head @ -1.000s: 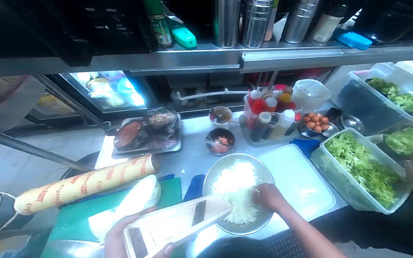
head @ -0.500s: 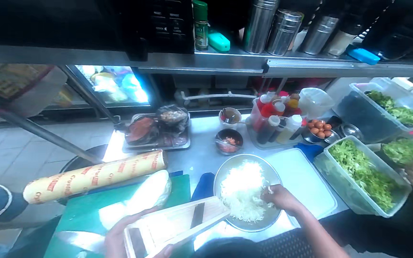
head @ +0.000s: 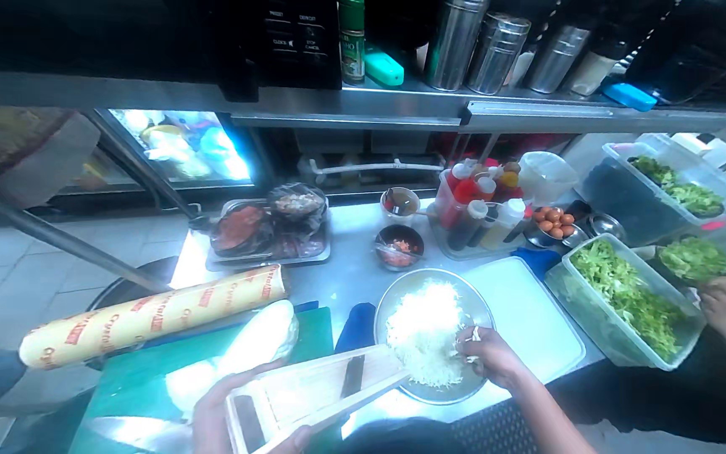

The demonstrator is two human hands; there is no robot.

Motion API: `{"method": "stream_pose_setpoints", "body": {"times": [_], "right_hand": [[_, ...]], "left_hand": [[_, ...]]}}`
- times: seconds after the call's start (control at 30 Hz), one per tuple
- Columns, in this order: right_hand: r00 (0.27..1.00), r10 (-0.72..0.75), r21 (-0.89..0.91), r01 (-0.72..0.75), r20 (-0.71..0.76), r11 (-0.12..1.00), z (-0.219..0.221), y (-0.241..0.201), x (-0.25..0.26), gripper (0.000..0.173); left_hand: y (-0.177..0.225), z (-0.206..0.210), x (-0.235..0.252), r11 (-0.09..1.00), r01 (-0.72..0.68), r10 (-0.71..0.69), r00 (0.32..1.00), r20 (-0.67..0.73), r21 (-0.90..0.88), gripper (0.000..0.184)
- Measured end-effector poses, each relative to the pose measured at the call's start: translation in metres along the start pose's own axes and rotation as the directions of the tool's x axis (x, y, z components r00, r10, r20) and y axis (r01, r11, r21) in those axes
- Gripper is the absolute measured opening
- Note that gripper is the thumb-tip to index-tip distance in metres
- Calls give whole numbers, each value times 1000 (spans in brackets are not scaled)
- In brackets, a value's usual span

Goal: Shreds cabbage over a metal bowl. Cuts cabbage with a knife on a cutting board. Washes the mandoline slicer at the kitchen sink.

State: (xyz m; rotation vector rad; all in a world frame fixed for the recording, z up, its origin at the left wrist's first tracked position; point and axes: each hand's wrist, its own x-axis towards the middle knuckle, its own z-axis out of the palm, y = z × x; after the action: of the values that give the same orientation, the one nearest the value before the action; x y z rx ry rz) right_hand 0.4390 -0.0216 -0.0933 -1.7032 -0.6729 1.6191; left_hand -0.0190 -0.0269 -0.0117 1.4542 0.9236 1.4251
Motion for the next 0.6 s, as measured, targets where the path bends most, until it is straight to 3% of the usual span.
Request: {"method": "stream_pose_setpoints", "body": {"times": [0.07, 0.17, 0.27, 0.37, 0.47, 0.53, 0.6], "right_hand": [[999, 1, 80, -5, 45, 997, 2, 0, -2, 36], [988, -85, 321, 40, 126, 946, 0, 0, -12, 24], [981, -115, 657, -16, 156, 754, -6, 8, -5, 21], [992, 26, 816, -117, 124, 566, -5, 3, 9, 29], [996, 10, 709, -73, 92, 701, -4, -2, 25, 13], [992, -38, 526, -33, 124, 850, -8, -6, 32, 19], [995, -7, 216, -15, 104, 976, -12, -12, 38, 27]], "left_hand": [[0, 3, 0, 1000, 1, -1, 1000, -1, -18, 93], [0, 2, -2, 999, 12, -12, 1000, -5, -30, 93], [-2, -3, -3, 1000, 9, -9, 1000, -10, -8, 93], [-4, -6, -2, 1000, 15, -15, 1000, -16, -10, 93], [-5, -6, 0, 1000, 10, -11, 1000, -10, -25, 92], [-5, -5, 1, 999, 6, -7, 1000, -7, -37, 93], [-4, -3, 1, 999, 10, -10, 1000, -7, -42, 93]]}}
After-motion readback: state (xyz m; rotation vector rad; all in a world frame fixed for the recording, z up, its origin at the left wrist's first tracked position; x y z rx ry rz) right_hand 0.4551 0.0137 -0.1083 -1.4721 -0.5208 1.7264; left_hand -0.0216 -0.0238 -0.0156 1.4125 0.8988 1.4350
